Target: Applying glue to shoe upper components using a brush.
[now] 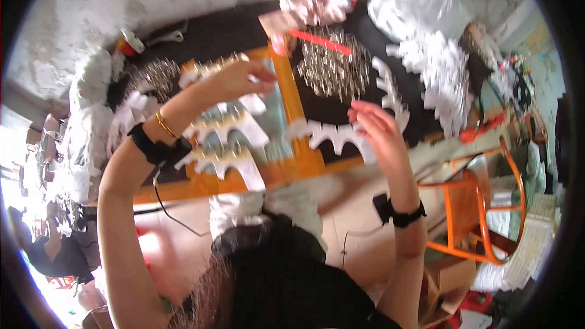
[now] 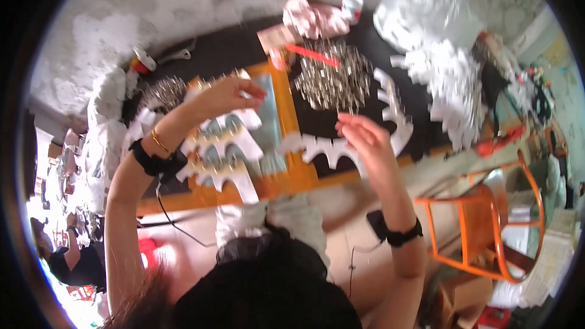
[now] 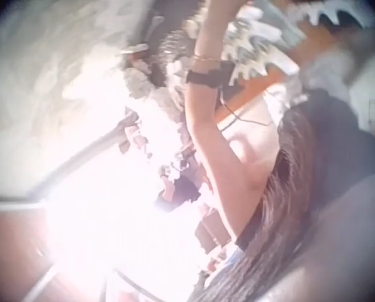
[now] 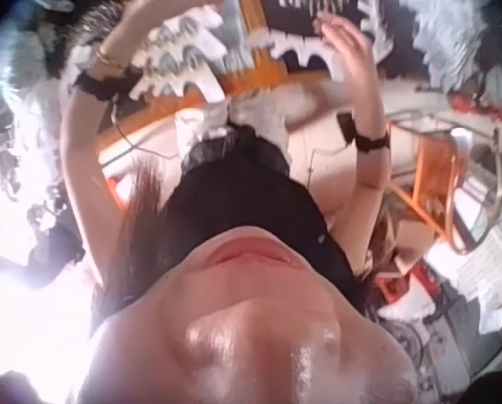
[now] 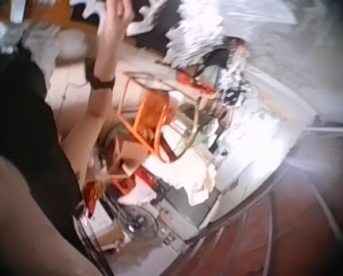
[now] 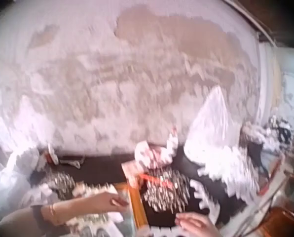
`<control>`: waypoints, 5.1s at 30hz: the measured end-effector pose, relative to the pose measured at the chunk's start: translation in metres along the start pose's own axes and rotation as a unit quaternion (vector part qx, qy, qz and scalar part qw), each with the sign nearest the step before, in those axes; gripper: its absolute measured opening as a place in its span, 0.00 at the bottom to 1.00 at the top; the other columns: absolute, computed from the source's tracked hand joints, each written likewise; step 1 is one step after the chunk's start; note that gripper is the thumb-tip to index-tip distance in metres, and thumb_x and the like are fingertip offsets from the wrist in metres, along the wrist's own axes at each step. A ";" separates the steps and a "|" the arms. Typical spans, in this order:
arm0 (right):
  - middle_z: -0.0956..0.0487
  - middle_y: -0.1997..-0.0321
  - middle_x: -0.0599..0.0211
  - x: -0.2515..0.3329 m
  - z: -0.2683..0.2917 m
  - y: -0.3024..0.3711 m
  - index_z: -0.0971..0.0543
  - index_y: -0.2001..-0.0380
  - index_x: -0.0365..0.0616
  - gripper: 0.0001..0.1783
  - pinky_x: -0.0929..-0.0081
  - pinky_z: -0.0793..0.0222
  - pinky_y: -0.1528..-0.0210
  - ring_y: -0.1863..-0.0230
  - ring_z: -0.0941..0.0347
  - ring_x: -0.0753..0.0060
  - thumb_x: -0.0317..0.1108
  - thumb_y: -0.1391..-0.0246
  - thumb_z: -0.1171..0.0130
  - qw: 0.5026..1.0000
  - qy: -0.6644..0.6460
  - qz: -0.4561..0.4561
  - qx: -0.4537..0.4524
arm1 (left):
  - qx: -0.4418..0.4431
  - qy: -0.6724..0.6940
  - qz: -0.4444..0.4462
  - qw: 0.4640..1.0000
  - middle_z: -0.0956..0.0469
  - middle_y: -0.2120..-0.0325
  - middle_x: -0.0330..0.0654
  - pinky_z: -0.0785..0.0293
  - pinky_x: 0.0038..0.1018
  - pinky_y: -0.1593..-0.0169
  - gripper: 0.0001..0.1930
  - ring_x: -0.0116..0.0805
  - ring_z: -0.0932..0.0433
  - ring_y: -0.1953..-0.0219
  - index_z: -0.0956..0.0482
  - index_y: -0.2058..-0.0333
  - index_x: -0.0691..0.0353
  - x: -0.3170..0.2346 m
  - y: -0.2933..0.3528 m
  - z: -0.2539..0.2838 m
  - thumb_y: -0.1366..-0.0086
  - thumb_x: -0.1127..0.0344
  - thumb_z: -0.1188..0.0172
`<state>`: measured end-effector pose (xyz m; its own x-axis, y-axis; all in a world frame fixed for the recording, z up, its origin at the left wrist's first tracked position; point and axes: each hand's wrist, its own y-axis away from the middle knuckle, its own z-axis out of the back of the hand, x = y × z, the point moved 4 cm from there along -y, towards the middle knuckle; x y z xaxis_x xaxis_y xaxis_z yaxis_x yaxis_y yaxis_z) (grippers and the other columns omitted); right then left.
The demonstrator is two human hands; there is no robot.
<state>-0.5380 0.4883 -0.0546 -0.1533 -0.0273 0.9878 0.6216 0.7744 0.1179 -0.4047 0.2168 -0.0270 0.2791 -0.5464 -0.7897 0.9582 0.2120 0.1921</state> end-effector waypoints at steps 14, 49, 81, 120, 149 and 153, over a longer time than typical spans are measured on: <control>0.24 0.66 0.73 0.002 -0.055 -0.164 0.40 0.40 0.39 0.35 0.83 0.35 0.68 0.68 0.30 0.85 0.30 0.51 0.39 0.992 -0.087 0.040 -0.088 | -0.184 -0.444 -0.148 0.865 0.23 0.64 0.43 0.32 0.36 0.49 0.23 0.43 0.27 0.55 0.24 0.56 0.55 0.010 -0.095 0.057 0.54 0.67 0.33; 0.22 0.68 0.58 0.061 -0.070 -0.144 0.22 0.65 0.37 0.08 0.75 0.29 0.64 0.67 0.23 0.64 0.20 0.49 0.44 0.828 0.356 0.433 0.012 | -0.219 -0.419 -0.158 0.867 0.22 0.69 0.45 0.27 0.39 0.58 0.14 0.47 0.24 0.64 0.23 0.56 0.44 0.026 -0.108 0.051 0.40 0.63 0.47; 0.20 0.68 0.61 0.045 -0.050 -0.120 0.22 0.62 0.34 0.08 0.78 0.28 0.64 0.67 0.23 0.75 0.25 0.46 0.43 0.888 0.298 0.342 -0.079 | -0.208 -0.373 -0.162 0.890 0.21 0.70 0.43 0.27 0.36 0.56 0.21 0.44 0.22 0.64 0.28 0.50 0.30 0.025 -0.104 0.052 0.41 0.63 0.47; 0.21 0.66 0.58 0.020 -0.026 -0.135 0.24 0.59 0.30 0.12 0.79 0.24 0.60 0.67 0.23 0.73 0.28 0.45 0.43 0.970 -0.060 0.193 -0.133 | -0.227 -0.360 -0.168 0.889 0.22 0.69 0.44 0.27 0.39 0.57 0.12 0.46 0.23 0.65 0.21 0.58 0.48 0.022 -0.102 0.051 0.42 0.61 0.43; 0.21 0.65 0.65 -0.001 -0.011 -0.122 0.23 0.63 0.37 0.10 0.81 0.26 0.58 0.64 0.24 0.77 0.32 0.46 0.41 0.963 -0.214 0.087 -0.141 | -0.245 -0.324 -0.222 0.886 0.22 0.64 0.46 0.27 0.37 0.55 0.18 0.46 0.25 0.60 0.24 0.54 0.50 0.020 -0.095 0.048 0.45 0.65 0.41; 0.21 0.66 0.65 -0.001 -0.012 -0.123 0.22 0.63 0.37 0.10 0.82 0.26 0.59 0.64 0.24 0.77 0.32 0.47 0.40 0.962 -0.222 0.076 -0.136 | -0.225 -0.295 -0.174 0.912 0.22 0.70 0.49 0.26 0.39 0.59 0.18 0.49 0.24 0.66 0.24 0.53 0.45 0.022 -0.099 0.046 0.43 0.67 0.45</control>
<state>-0.6051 0.3850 -0.0687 -0.3210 0.3928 0.8617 0.8320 0.5518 0.0584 -0.4907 0.1463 -0.0364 0.0750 -0.9569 -0.2807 0.9094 0.1811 -0.3743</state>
